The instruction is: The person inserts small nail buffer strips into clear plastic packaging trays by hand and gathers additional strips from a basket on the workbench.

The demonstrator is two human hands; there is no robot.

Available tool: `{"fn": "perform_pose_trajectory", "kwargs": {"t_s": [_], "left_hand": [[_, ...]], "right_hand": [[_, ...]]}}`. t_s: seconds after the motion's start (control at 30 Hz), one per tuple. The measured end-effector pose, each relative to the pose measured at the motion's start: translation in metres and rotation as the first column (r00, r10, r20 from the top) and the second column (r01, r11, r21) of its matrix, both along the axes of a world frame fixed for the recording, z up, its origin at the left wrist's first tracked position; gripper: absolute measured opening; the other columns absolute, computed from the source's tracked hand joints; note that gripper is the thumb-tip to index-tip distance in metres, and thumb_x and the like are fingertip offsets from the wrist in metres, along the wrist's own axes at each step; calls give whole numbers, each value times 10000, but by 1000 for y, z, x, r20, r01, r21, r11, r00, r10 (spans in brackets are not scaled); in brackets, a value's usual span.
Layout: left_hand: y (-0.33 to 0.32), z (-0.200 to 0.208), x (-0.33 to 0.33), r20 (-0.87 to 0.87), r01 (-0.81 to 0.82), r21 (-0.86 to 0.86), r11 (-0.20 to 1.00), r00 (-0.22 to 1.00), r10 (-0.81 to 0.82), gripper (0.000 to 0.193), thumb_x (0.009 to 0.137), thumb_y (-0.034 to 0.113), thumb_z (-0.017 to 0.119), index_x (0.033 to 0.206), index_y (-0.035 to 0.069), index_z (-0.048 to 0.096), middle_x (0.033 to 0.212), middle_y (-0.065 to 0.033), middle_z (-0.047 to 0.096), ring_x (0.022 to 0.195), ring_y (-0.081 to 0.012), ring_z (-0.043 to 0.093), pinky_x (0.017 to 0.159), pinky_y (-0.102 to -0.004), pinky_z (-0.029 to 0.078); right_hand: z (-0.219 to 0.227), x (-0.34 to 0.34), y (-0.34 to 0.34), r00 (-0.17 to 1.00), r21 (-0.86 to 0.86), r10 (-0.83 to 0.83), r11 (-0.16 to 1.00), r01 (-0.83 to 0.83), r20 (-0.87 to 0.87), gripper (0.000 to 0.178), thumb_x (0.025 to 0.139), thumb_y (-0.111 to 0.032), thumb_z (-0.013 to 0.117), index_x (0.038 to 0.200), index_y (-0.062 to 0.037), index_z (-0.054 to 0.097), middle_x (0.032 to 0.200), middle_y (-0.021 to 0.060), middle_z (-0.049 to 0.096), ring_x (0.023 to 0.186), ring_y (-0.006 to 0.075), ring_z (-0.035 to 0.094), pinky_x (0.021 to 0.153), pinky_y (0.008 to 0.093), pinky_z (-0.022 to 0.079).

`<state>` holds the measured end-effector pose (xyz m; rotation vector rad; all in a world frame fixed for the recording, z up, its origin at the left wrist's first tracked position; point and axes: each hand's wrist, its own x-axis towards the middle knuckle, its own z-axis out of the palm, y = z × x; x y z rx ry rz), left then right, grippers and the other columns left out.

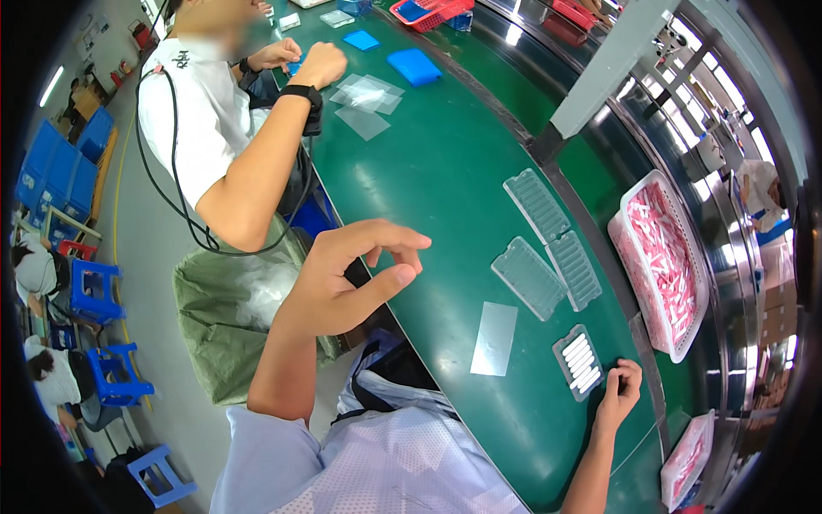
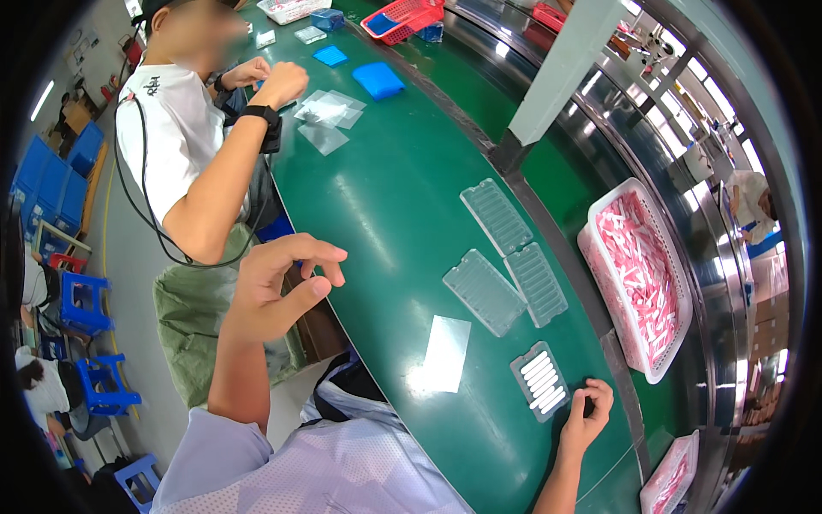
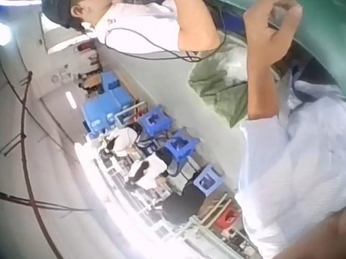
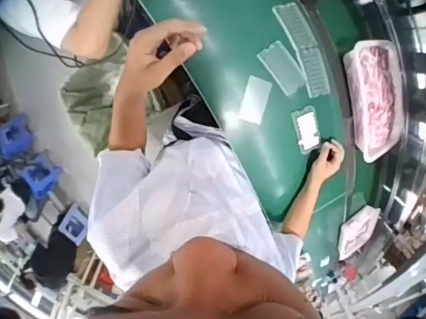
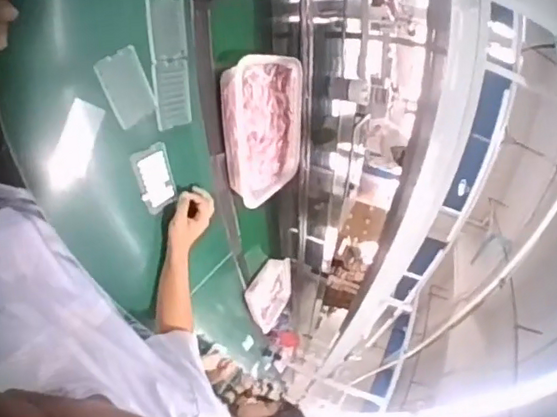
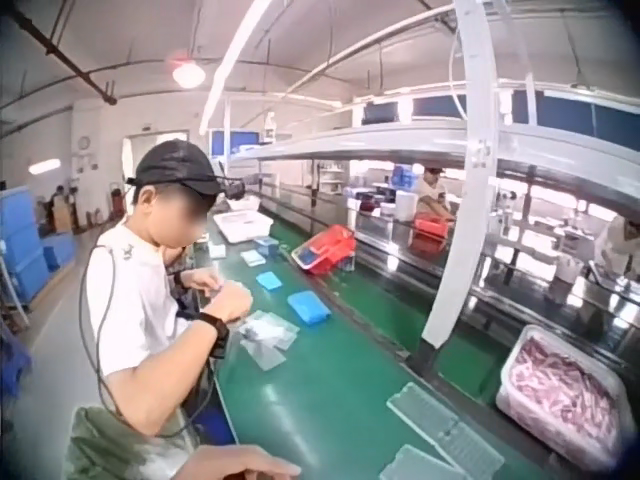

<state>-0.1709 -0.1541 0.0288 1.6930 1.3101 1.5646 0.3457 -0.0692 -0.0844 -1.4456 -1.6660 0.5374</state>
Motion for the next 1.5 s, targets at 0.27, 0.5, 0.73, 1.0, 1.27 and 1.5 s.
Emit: {"fn": "perform_pose_trajectory", "kwargs": {"t_s": [0.27,0.5,0.73,1.0,1.27,1.5], "left_hand": [[5,4,14,-10,44,-7,999,999,-45,261,920,21,692,1178,10,722,916,-73,730,832,-161,702,669,-273,403],[44,-29,58,-60,149,-59,987,986,-152,264,914,42,720,1177,52,733,869,-61,742,790,-184,678,665,-308,456],[74,-79,91,-276,-34,-18,999,961,28,233,930,18,692,1161,28,720,848,-60,704,754,-174,614,677,-307,454],[92,-82,86,-398,-111,147,983,903,162,249,878,98,762,1127,89,746,785,-80,656,716,-281,643,653,-392,502],[78,-109,77,-319,-307,278,910,864,389,202,918,205,710,1071,74,692,894,-101,722,862,-321,712,765,-466,565],[75,-112,87,-313,-259,186,948,899,307,148,920,214,681,956,76,645,846,-91,699,850,-327,709,735,-471,544]], "right_hand": [[9,-12,-2,1000,60,28,998,-28,-1,94,915,-62,710,908,-31,622,1151,124,655,1125,268,588,1031,399,426],[15,-15,-10,999,87,-28,996,26,21,120,838,-63,774,854,-40,657,1093,128,692,1098,289,605,998,407,448],[34,-17,-11,999,49,-8,999,6,43,115,811,-71,788,863,-67,686,1100,103,691,1099,294,597,988,407,441],[10,-7,-2,995,68,29,997,-22,-99,87,902,-60,720,898,-16,645,1139,148,665,1120,269,610,1029,394,441],[6,-9,3,994,-17,47,999,-49,-97,129,1054,-111,601,1032,12,633,1177,76,629,1107,190,561,1048,342,417],[2,2,7,998,9,52,999,-52,-27,163,1064,-129,601,1000,18,632,1128,53,612,1067,169,549,1018,327,425]]}}
